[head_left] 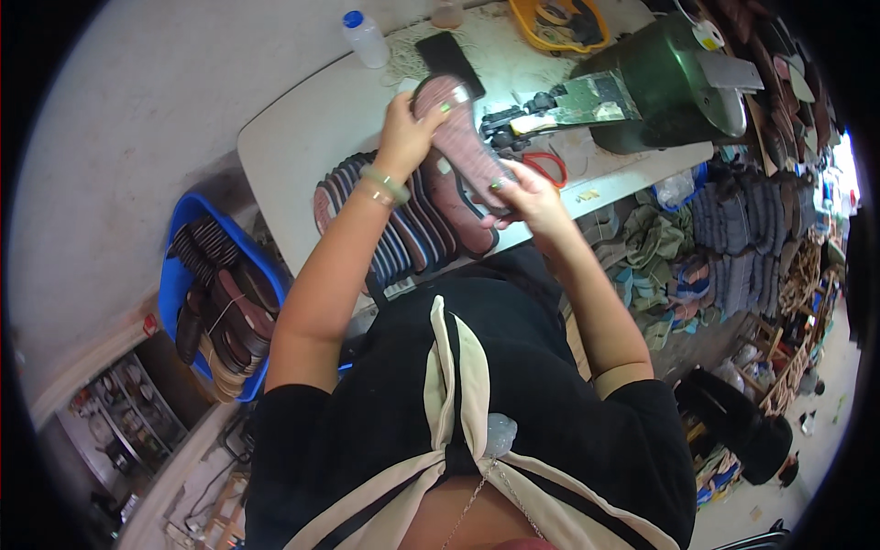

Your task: The person assembles slipper soles by hand. They pick up a sole from a blue bin, place it on a workbench, and use a handheld tool to press the edges of the sole. The person repeats this process for multiple soles, stacking the finished items on the table.

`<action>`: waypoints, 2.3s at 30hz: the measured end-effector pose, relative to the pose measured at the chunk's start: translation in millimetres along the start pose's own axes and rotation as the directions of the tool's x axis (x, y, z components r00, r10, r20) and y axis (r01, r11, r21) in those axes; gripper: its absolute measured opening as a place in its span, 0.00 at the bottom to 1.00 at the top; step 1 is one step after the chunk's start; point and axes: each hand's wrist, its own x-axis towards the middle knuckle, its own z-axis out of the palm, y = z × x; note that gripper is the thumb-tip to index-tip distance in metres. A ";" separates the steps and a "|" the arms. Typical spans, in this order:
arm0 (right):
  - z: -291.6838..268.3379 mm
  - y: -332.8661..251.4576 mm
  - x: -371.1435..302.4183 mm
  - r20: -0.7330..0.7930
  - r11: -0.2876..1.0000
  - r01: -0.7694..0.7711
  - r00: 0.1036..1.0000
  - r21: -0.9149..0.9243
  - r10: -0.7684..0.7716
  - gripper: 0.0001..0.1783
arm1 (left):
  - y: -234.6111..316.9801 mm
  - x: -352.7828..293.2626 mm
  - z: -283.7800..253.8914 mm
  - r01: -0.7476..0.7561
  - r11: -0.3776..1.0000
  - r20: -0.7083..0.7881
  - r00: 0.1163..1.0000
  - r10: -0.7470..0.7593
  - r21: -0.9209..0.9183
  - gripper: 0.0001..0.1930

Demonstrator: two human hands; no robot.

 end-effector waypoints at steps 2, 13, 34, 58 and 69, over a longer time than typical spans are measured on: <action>24.5 28.4 14.0 -0.036 0.999 0.050 0.998 0.015 -0.049 0.21 | -1.7 -36.2 -44.1 0.275 0.933 0.042 0.961 -0.273 -0.232 0.37; 110.8 30.2 -16.6 0.327 0.880 0.362 0.909 -0.307 -0.259 0.44 | 60.2 -142.0 -75.1 0.347 0.478 0.087 0.870 -0.485 -0.807 0.27; 107.9 -10.4 11.0 0.389 0.999 -0.040 0.920 -0.018 0.043 0.23 | 79.9 -135.2 -73.3 0.211 0.586 -0.147 0.852 -0.502 -0.783 0.34; 53.4 -63.4 -6.8 0.392 0.874 0.375 0.888 -0.310 -0.242 0.26 | 128.5 -132.0 0.3 0.017 0.490 -0.223 0.877 -0.427 -0.871 0.11; 59.1 -41.0 63.8 0.626 0.213 0.914 0.394 -0.346 -0.673 0.20 | 1.4 -216.8 -39.0 0.359 0.933 -0.641 0.708 -0.297 -0.036 0.28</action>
